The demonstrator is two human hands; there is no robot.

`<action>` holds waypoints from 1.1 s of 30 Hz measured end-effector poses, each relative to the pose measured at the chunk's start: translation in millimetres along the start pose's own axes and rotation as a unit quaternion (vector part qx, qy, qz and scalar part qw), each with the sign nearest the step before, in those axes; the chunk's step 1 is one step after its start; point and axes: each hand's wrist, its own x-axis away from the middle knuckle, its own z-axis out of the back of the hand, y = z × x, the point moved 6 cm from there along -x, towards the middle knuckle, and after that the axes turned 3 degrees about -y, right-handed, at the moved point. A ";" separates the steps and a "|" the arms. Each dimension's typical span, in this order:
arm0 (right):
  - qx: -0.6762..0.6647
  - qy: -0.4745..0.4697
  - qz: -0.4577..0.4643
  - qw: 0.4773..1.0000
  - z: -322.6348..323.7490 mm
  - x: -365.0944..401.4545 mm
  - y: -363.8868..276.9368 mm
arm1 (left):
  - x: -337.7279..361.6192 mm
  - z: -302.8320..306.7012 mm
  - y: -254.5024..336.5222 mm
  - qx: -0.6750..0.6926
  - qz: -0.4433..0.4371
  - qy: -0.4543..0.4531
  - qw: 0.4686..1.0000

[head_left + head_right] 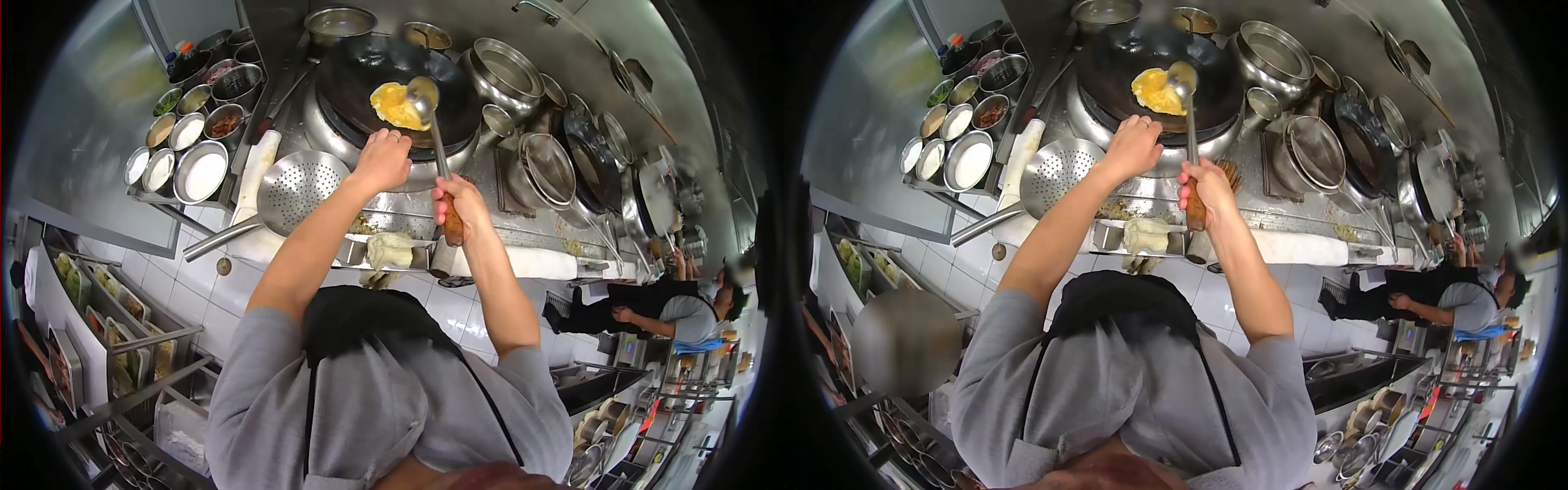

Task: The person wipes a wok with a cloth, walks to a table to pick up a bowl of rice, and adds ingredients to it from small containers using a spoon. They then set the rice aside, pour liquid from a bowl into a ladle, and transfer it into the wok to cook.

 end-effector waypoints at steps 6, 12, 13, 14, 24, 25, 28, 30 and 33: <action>-0.141 -0.063 -0.010 0.988 17.2 -69.2 -17.7 | -2.6 -0.9 -3.7 0.046 -0.025 0.031 0.998; -0.107 0.044 0.035 0.993 6.1 -20.8 17.0 | -11.4 3.8 -12.6 0.064 -0.015 0.032 0.997; -0.111 0.025 0.011 0.993 -0.5 -4.8 12.2 | -12.1 6.1 -10.5 0.065 -0.014 0.041 0.997; -0.120 0.009 -0.016 0.993 -2.5 8.3 10.9 | -11.9 4.6 -8.4 0.061 -0.007 0.025 0.998; -0.110 0.079 0.079 0.988 -2.4 -39.5 15.9 | 9.0 2.4 -4.0 0.049 -0.029 0.058 0.997; -0.112 0.064 0.053 0.990 -15.7 -14.5 19.2 | 14.0 1.8 -1.8 0.045 -0.032 0.071 0.996; -0.114 -0.008 0.004 0.993 -4.0 -20.3 14.9 | 21.2 5.3 5.6 0.056 -0.037 0.097 0.993; -0.176 -0.048 -0.019 0.983 13.3 -61.1 1.9 | 25.1 9.1 12.9 0.036 -0.031 0.120 0.992; -0.118 -0.014 0.052 0.992 23.9 -89.8 -1.4 | 26.7 11.7 9.7 0.058 -0.032 0.091 0.994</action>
